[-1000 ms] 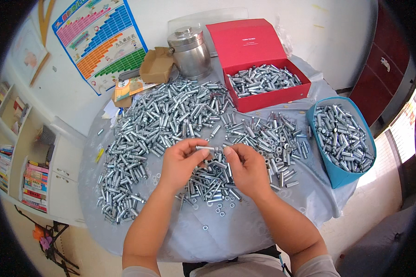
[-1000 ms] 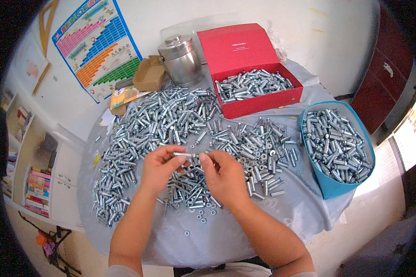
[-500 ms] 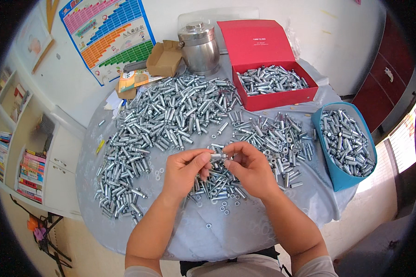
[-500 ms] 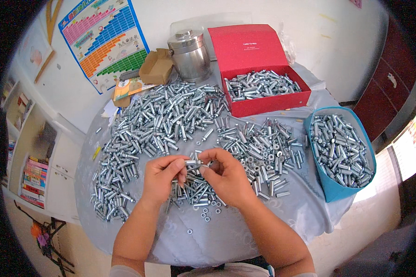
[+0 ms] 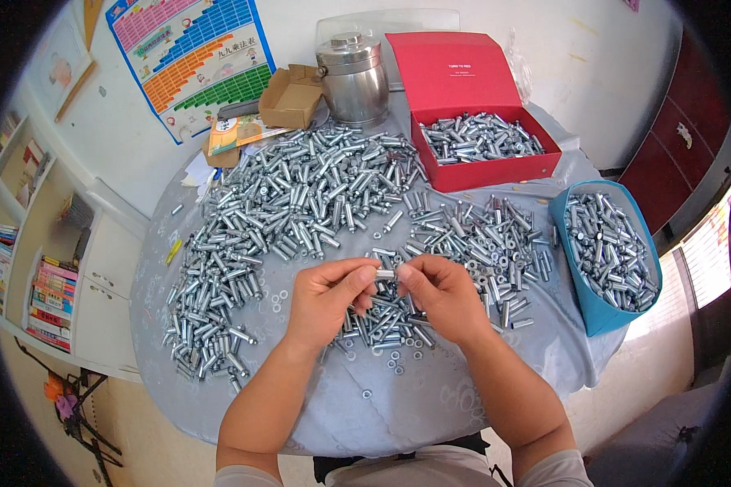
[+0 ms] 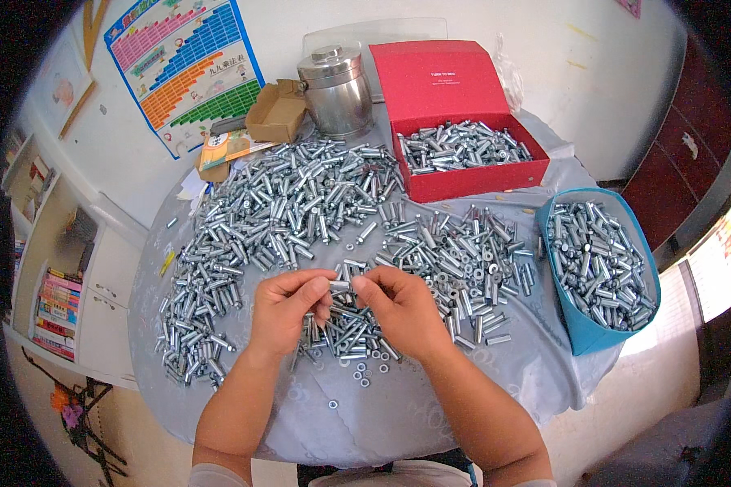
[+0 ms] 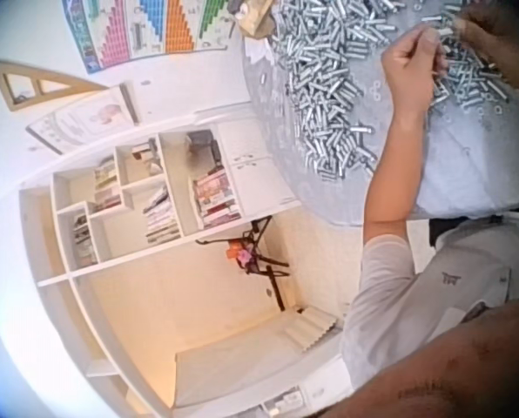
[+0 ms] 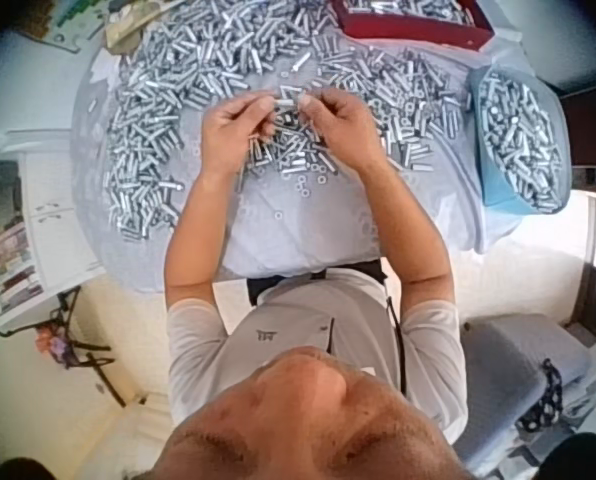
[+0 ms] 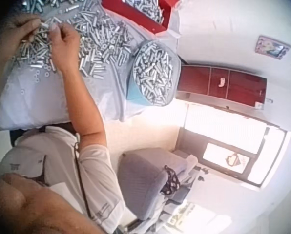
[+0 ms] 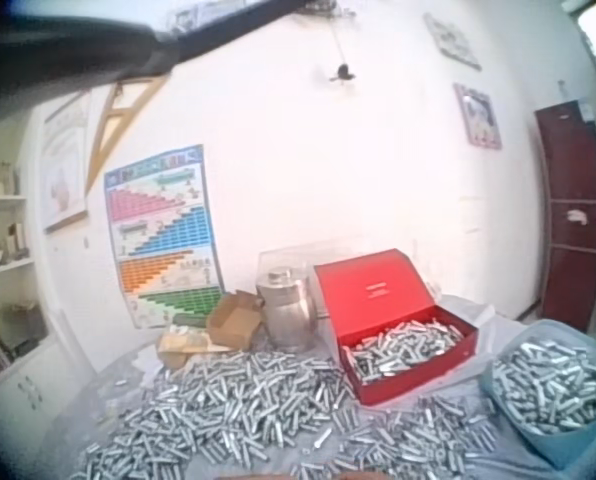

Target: The person sits at a table covered with metal bolts and washers, repeatedly picking up a bolt and a washer to screw them together by hand. The person places the assembled fasteners into a pile on the table.

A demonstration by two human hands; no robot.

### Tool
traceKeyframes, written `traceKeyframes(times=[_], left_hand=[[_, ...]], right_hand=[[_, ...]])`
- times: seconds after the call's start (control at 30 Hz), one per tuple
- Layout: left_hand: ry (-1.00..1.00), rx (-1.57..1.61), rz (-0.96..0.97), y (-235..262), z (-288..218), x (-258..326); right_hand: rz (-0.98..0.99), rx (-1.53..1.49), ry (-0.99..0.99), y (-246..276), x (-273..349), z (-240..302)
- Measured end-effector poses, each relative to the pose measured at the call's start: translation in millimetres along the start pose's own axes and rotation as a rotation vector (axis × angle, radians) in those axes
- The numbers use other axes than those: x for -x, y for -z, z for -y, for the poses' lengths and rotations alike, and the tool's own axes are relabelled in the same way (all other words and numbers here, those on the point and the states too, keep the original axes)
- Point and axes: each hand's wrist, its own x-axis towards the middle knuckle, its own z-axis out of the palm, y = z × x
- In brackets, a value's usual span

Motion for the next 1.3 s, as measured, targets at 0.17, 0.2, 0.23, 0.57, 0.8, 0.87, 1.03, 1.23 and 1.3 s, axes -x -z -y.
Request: traceKeyframes(times=[0.17, 0.2, 0.23, 0.57, 0.8, 0.87, 1.03, 1.23, 1.3], left_hand=[[0.017, 0.016, -0.028, 0, 1, -1], [0.012, 0.030, -0.018, 0, 1, -1], [0.008, 0.044, -0.009, -1, 2, -1], [0.025, 0.103, -0.012, -2, 5, -1], [0.042, 0.088, -0.007, 0, 5, -1], [0.038, 0.083, -0.014, -1, 5, -2], [0.015, 0.111, -0.023, 1, 8, -3], [0.020, 0.097, -0.057, -1, 9, -4], [0.017, 0.114, -0.044, -1, 10, -4]], right_hand=[[-0.072, -0.179, 0.092, -10, 3, 4], [-0.042, -0.133, 0.046, -8, 2, 3], [-0.012, -0.088, 0.000, -4, 1, 1], [-0.047, -0.068, 0.107, -4, 2, -1], [-0.032, 0.042, -0.010, -1, 1, 5], [-0.126, 0.018, 0.170, -6, 2, 0], [-0.057, -0.111, 0.064, -7, 1, -1], [-0.037, 0.030, -0.025, -4, 1, 4], [-0.036, 0.059, -0.011, -2, 1, 1]])
